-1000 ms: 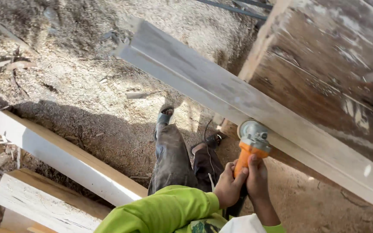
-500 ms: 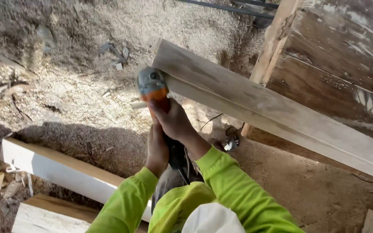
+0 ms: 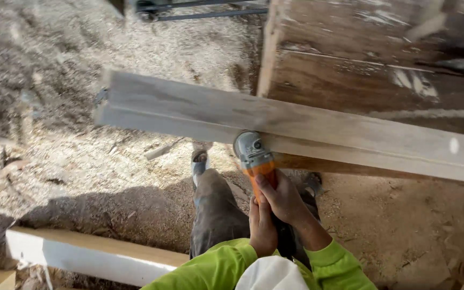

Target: Sand the surface and edges of a wooden plank using an angle grinder with a sanding disc.

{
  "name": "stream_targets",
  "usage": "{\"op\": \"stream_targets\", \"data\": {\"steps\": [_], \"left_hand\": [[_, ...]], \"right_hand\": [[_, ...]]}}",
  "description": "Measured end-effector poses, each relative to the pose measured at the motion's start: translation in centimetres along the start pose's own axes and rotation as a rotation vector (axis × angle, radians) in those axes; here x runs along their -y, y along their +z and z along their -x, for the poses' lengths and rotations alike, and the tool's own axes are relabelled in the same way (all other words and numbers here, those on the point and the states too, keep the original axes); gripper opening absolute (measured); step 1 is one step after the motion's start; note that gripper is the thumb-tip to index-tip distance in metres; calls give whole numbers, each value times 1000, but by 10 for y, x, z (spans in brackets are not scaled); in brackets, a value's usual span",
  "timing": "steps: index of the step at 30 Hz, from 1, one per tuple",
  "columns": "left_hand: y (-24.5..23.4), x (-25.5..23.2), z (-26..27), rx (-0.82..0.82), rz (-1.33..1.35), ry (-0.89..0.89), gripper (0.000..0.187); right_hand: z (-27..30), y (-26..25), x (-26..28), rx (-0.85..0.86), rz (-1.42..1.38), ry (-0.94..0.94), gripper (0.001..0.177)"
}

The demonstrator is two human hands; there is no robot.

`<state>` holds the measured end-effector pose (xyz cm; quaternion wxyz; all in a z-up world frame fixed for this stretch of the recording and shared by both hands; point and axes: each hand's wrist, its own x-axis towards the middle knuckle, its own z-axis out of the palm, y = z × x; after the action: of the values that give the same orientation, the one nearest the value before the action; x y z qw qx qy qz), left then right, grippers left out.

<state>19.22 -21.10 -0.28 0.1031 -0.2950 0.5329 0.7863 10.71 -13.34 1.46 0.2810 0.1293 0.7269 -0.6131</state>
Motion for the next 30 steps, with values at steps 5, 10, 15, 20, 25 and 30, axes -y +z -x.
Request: {"op": "stream_targets", "data": {"steps": [5,10,15,20,25,30], "left_hand": [[103,89,24,91,319,-42,47],[220,153,60,213,157,17,42],[349,205,96,296,-256,-95,46],[448,153,100,535,-410,-661,59],[420,171,104,423,-366,-354,72],[316,168,88,146,-137,-156,57]], "right_hand": [[36,-120,-29,12,102,-128,57],[84,-256,-86,-94,-109,37,55],[132,-410,-202,-401,-123,41,54],[167,-503,-201,-613,-356,177,61],[160,-482,-199,-507,-391,112,60],[110,-363,-152,-220,-191,5,60]]}}
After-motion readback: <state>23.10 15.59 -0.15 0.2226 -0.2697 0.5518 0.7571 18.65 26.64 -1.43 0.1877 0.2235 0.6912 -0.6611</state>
